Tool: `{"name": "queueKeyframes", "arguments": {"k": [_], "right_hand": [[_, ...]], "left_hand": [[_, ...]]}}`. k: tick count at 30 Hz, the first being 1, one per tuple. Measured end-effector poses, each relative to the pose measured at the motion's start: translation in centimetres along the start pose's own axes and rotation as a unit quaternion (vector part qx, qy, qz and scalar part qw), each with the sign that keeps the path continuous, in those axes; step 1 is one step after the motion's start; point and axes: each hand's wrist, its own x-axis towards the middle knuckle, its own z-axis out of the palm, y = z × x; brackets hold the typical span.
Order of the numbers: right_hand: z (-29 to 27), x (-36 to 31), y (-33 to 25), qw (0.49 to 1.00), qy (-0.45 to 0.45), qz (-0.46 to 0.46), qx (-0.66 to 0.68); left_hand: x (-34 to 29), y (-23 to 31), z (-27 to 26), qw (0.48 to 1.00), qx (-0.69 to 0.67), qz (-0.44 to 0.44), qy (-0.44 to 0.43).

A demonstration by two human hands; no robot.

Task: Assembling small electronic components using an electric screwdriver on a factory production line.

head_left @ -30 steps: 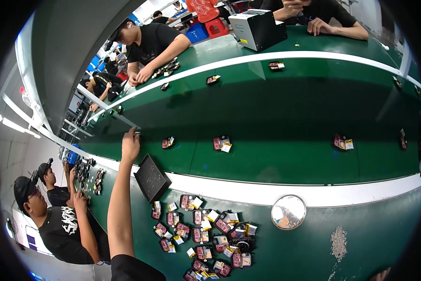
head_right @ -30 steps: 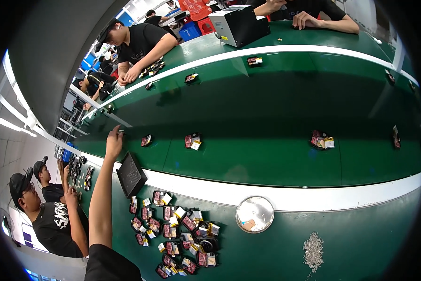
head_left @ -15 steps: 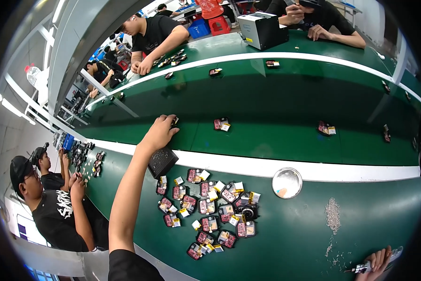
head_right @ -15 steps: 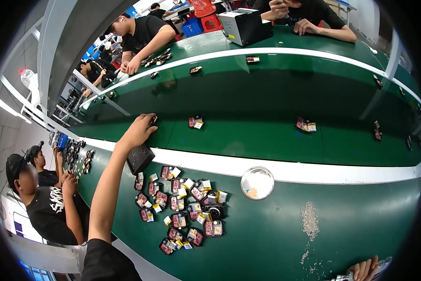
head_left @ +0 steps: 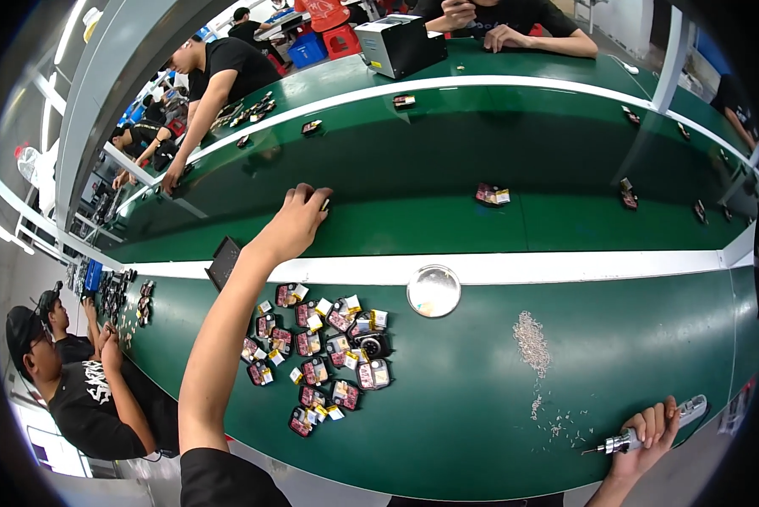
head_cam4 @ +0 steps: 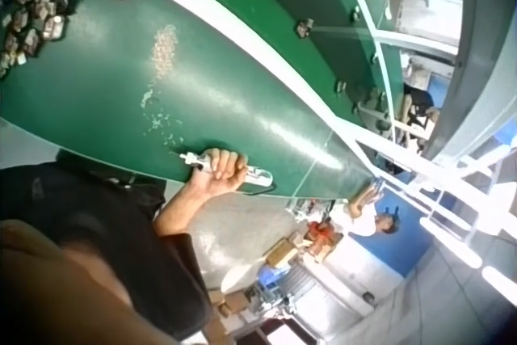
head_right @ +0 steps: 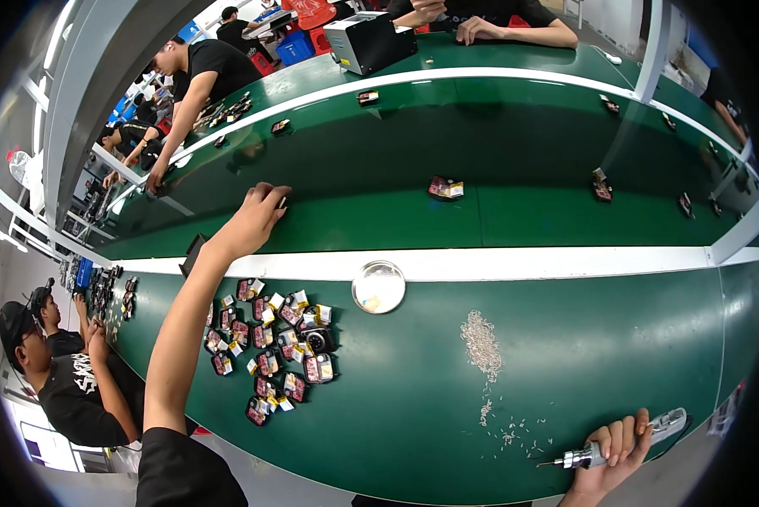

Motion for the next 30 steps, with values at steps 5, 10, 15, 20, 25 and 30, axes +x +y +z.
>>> {"name": "queueKeyframes", "arguments": {"k": [5, 10, 15, 20, 25, 30], "right_hand": [[0.8, 0.0, 0.5, 0.998, 0.031, 0.027, 0.053], [0.4, -0.2, -0.2, 0.995, 0.030, 0.058, 0.072], [-0.7, -0.5, -0.7, 0.994, -0.004, 0.092, 0.053], [-0.9, -0.8, -1.1, 0.991, -0.017, 0.116, 0.064], [-1.1, -1.1, -1.1, 0.990, -0.018, 0.111, 0.079], [-1.2, -1.3, -1.6, 0.980, -0.024, 0.155, 0.119]], "left_hand": [[0.5, 0.4, 1.1, 0.994, 0.108, -0.010, -0.028], [0.1, -0.2, 1.0, 0.995, 0.077, -0.064, -0.002], [4.1, 10.6, 0.9, 0.997, -0.060, 0.004, 0.056], [9.8, 22.6, -0.1, 0.994, -0.032, 0.106, 0.009], [12.6, 21.5, 1.6, 0.990, -0.025, 0.115, -0.075], [12.1, 21.6, 2.1, 0.995, -0.052, 0.073, -0.044]]}}
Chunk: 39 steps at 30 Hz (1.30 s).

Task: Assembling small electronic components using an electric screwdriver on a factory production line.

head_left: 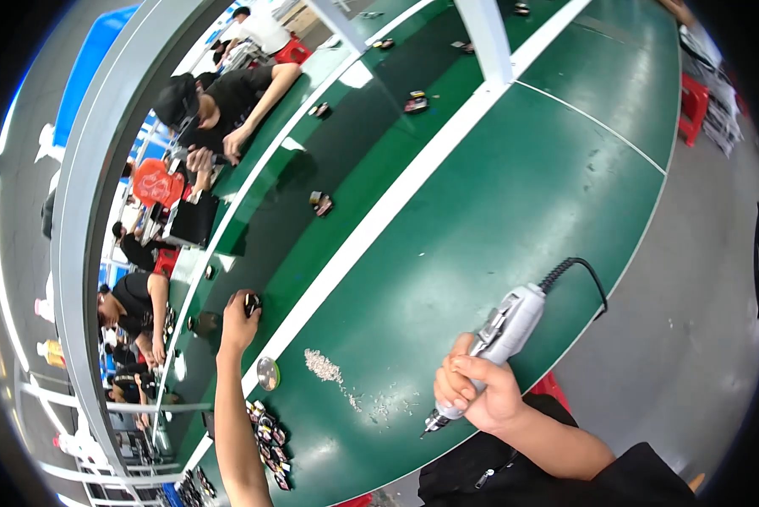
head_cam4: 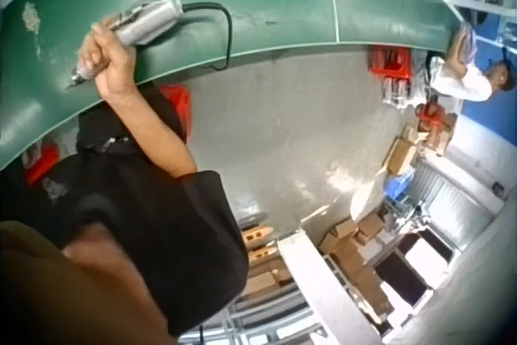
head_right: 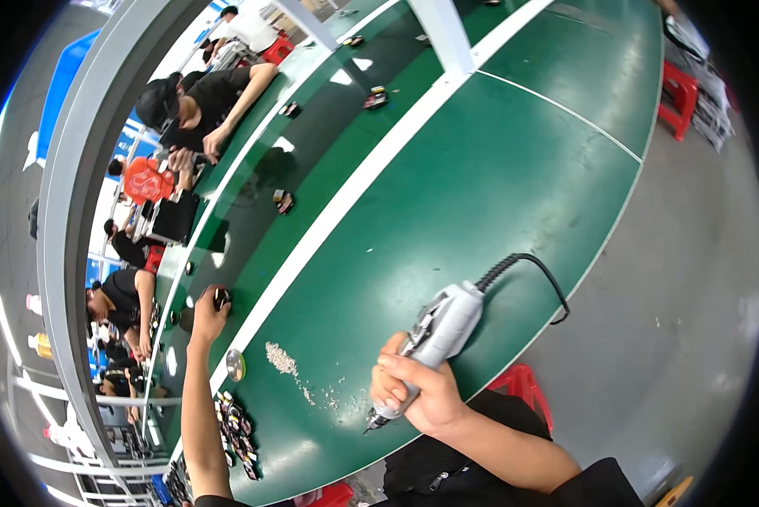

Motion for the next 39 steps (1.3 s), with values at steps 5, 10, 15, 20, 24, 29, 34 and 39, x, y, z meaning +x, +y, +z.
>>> {"name": "queueKeyframes", "arguments": {"k": [5, 10, 15, 20, 24, 29, 34, 39], "right_hand": [[0.6, 0.1, -0.2, 1.000, -0.008, 0.007, -0.023], [0.2, 0.0, -0.4, 1.000, 0.005, -0.004, -0.024], [0.4, 0.1, 0.3, 1.000, -0.008, 0.001, -0.029], [0.4, -0.1, -0.1, 1.000, 0.009, -0.008, -0.023], [0.5, -0.3, -0.7, 1.000, 0.010, -0.001, -0.022], [0.3, -0.1, -0.5, 1.000, 0.008, 0.006, -0.015], [0.2, 0.2, -0.5, 1.000, 0.014, 0.005, -0.019], [0.4, 0.2, -0.3, 0.999, 0.006, 0.001, -0.032]], "left_hand": [[0.0, 11.5, -1.0, 0.996, -0.040, 0.078, 0.001], [3.7, 28.1, 1.7, 0.955, -0.113, 0.274, -0.019], [5.2, 32.7, 4.3, 0.920, -0.064, 0.386, 0.005], [2.7, 30.2, 3.6, 0.950, -0.067, 0.306, -0.015], [1.0, 28.9, 3.9, 0.969, -0.053, 0.240, -0.025], [-1.0, 31.1, 3.9, 0.951, -0.026, 0.307, 0.007], [-1.0, 33.9, 4.3, 0.930, -0.095, 0.354, -0.028], [0.8, 34.9, 6.1, 0.922, -0.110, 0.371, -0.026]]}}
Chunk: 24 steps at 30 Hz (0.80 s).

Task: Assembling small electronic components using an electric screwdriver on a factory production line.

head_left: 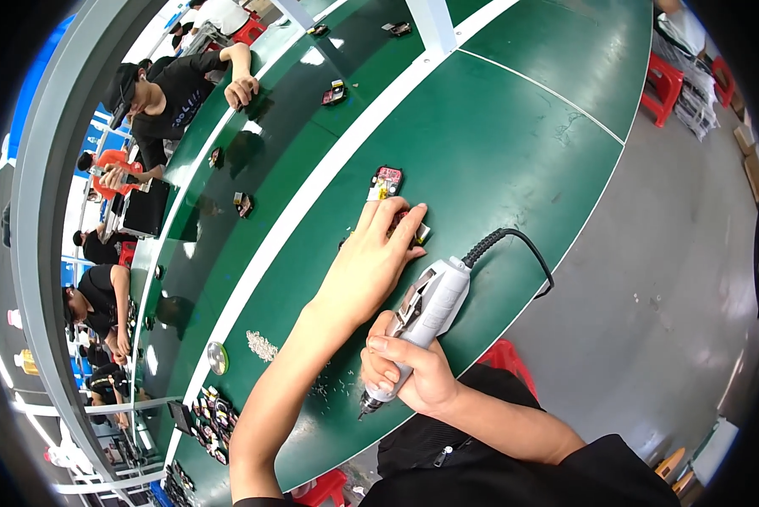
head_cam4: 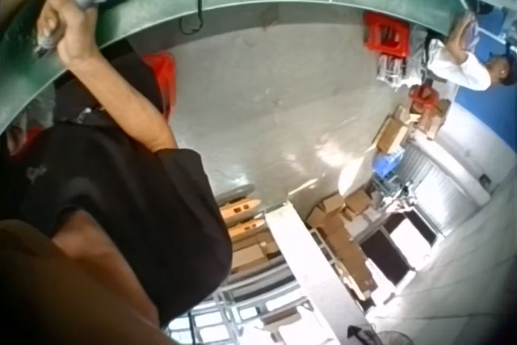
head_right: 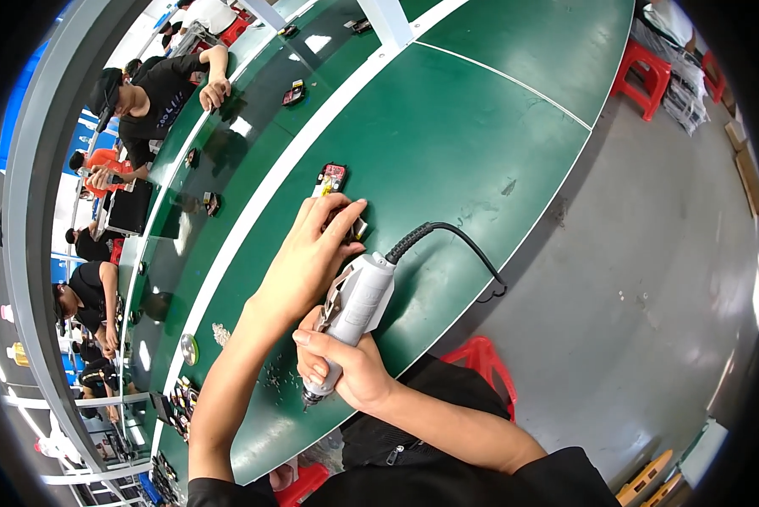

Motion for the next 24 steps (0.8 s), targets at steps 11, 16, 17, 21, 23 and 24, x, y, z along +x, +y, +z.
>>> {"name": "queueKeyframes", "arguments": {"k": [11, 16, 17, 21, 23, 24], "right_hand": [[-0.2, -0.5, 0.1, 1.000, -0.002, -0.016, -0.018], [-0.1, -0.1, 0.7, 0.999, -0.016, -0.015, -0.035], [-0.3, 0.1, 0.8, 0.999, -0.021, -0.017, -0.025], [-0.6, 0.7, 0.7, 0.998, -0.029, -0.048, -0.013], [-0.4, 0.7, 0.6, 0.997, -0.028, -0.063, -0.016], [-0.3, 0.8, 0.5, 0.997, -0.028, -0.074, -0.025]], "left_hand": [[-5.9, 0.9, -0.7, 0.998, 0.041, 0.013, 0.053], [-8.9, 0.4, -1.1, 0.998, -0.028, -0.013, 0.063], [-9.3, 0.2, -1.5, 0.995, -0.060, -0.018, 0.073], [-12.8, 0.5, -5.3, 0.975, -0.078, -0.118, 0.169], [-16.6, 1.0, -7.1, 0.959, -0.065, -0.191, 0.198], [-18.7, 1.3, -7.7, 0.951, -0.059, -0.227, 0.203]]}}
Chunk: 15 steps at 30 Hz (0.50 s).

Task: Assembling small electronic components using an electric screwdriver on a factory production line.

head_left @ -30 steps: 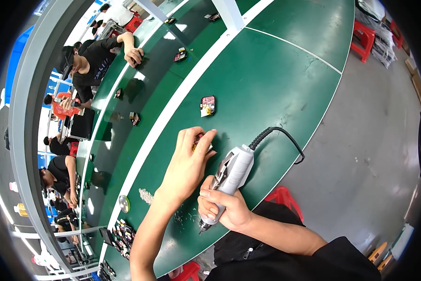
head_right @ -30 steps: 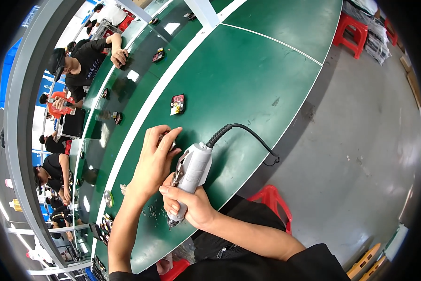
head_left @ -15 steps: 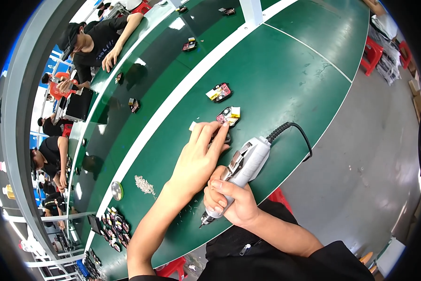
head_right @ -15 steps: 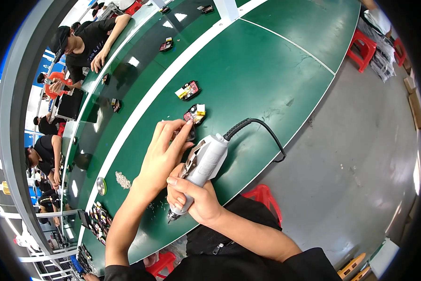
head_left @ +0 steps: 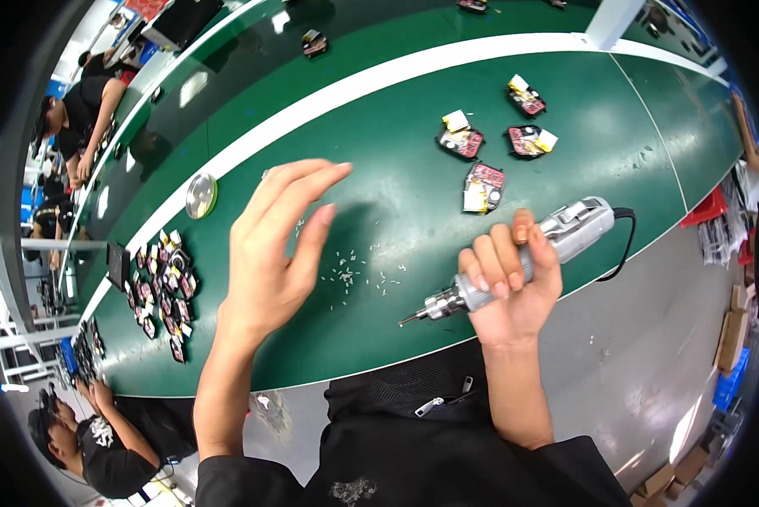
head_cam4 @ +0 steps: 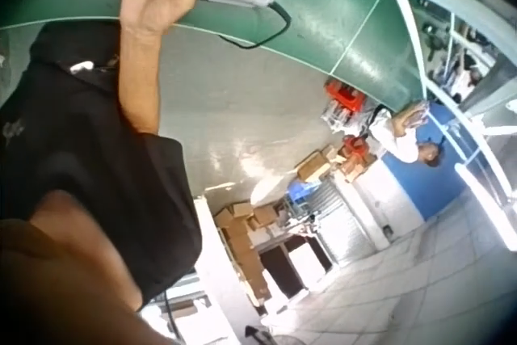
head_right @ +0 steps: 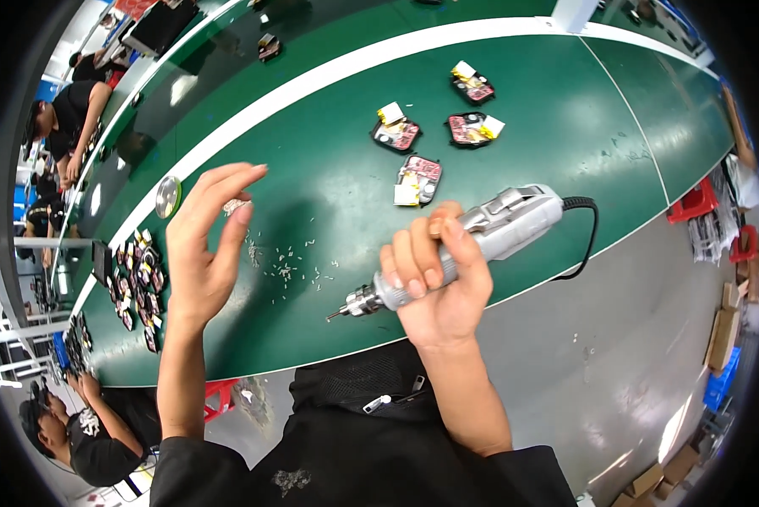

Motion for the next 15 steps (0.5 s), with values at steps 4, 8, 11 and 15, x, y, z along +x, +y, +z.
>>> {"name": "queueKeyframes", "arguments": {"k": [4, 8, 11, 15], "right_hand": [[-0.4, 0.1, 0.7, 1.000, -0.008, -0.011, 0.001], [0.2, -0.2, 1.1, 1.000, 0.006, -0.010, -0.005], [1.5, -0.6, 2.1, 0.998, 0.005, -0.005, 0.065], [3.1, -1.1, 2.9, 0.997, -0.018, -0.007, 0.081]], "left_hand": [[-8.7, -2.3, -2.2, 0.983, 0.011, -0.161, 0.093], [-13.6, -0.7, 0.1, 0.966, -0.033, -0.234, 0.108], [-14.2, 3.0, 2.1, 0.949, -0.175, -0.237, 0.112], [-13.7, 5.0, 5.3, 0.893, -0.353, -0.222, 0.166]]}}
